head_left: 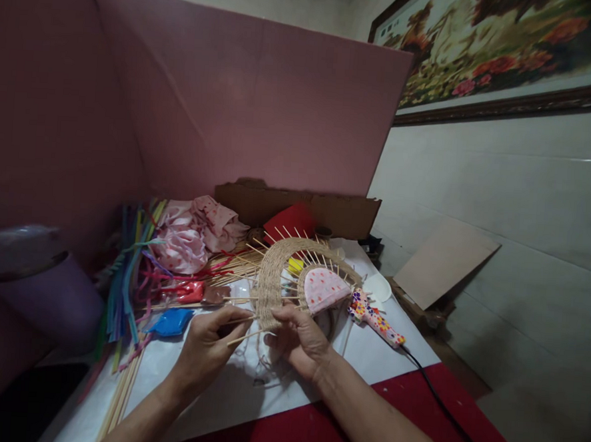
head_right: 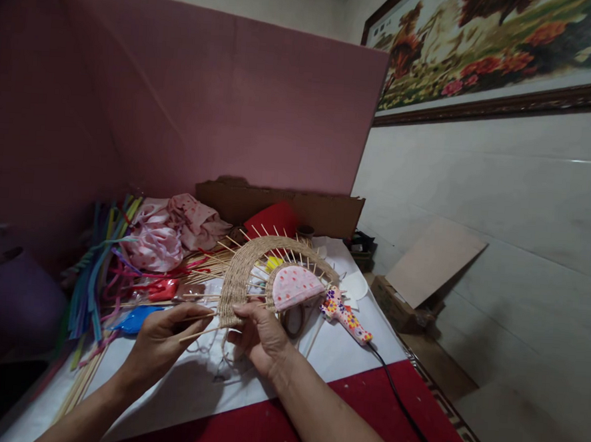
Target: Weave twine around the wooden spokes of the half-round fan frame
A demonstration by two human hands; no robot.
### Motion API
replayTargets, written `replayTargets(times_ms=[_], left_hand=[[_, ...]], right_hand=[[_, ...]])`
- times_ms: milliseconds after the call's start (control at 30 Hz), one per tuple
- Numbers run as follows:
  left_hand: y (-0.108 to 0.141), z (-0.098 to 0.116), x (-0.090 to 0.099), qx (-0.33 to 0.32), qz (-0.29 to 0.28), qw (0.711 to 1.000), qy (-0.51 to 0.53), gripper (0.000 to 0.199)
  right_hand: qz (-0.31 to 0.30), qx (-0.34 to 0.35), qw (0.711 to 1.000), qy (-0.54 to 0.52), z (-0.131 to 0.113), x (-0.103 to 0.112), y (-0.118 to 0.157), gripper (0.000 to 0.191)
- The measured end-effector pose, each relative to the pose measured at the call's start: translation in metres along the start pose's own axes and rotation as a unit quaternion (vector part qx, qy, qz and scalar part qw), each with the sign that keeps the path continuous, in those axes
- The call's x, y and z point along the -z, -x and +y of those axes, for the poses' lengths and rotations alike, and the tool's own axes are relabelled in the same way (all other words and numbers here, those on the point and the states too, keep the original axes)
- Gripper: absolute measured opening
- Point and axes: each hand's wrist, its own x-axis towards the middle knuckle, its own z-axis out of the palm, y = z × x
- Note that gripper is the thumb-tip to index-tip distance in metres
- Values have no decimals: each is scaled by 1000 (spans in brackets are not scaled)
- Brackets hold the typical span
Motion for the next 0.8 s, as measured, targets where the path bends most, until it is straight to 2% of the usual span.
replayTargets(times_ms=[200,300,400,600,733,800], left_hand=[[1,6,1,69,-31,991,108,17],[0,8,6,72,-69,985,144,25],[1,10,13,61,-75,983,156,28],[2,10,18,34,1,988,153,19],[1,8,13,59,70,981,174,12],[0,4,10,78,100,976,175,16]], right_hand=[[9,8,1000,3,-1,1,-1,24],[14,15,1000,0,-1,2,-1,24],[16,23,1000,-6,-2,3,-3,24],[17,20,999,-19,-1,7,-6,25],[28,23,999,-25,0,9,-8,24],[33,25,999,-23,0,10,-8,24]])
